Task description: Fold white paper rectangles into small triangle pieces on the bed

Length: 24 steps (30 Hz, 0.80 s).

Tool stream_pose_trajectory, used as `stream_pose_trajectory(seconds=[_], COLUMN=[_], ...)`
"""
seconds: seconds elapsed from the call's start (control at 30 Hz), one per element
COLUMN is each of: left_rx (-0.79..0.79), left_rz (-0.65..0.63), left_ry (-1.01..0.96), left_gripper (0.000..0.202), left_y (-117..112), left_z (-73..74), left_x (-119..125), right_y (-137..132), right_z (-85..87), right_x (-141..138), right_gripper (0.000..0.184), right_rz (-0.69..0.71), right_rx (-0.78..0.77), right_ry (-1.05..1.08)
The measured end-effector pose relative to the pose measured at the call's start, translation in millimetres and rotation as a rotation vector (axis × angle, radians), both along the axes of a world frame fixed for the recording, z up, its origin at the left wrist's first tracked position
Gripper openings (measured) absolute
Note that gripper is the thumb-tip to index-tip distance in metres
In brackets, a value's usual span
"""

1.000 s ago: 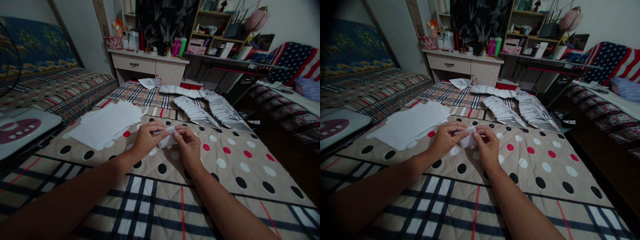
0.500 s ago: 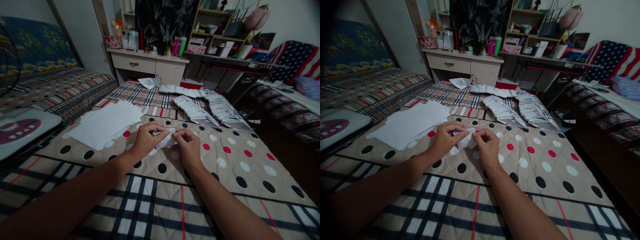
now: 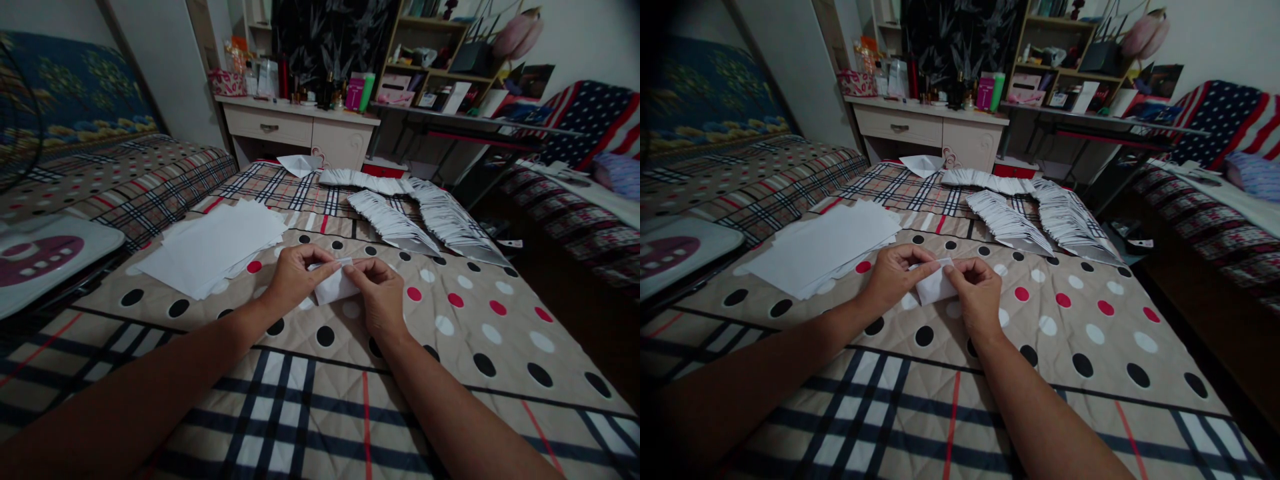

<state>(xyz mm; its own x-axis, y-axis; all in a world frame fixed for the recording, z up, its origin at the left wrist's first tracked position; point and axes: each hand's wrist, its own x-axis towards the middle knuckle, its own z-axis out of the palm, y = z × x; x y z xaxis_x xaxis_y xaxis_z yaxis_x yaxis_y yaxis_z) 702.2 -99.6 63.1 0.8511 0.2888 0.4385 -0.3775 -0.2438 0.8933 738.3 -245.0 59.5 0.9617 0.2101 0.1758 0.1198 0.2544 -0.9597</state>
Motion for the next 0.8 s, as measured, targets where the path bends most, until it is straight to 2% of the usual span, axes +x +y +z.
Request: stream_pose_trajectory(seconds=[0.17,0.4,0.57,0.8], left_rx=[0.031,0.009,-0.027,-0.001], left_rz=[-0.038,-0.053,-0.053,0.026], left_ry=[0.067,0.121,0.113,0.050], left_gripper=[0.012,0.017,0.014,0.014], left_y=[2.7,6.5,8.8,5.7], left_z=[3.6,2.8,2.0,7.9], left_x=[-1.1,0.7,1.3,0.5], right_y=[-0.1,-6.7,-8.9,-7.0], right_z=[-1.3,-2.1,-2.9,-1.8], right_x=[1.0,8.2,12.3,9.6], right_gripper=[0.026,0.022,0.022,0.023], right_rz=[0.064,-0.087,-0.117,-0.128], right_rx=[0.025,0.004,-0.015,-0.010], right_ry=[0.065,-0.033,-0.049,-0.014])
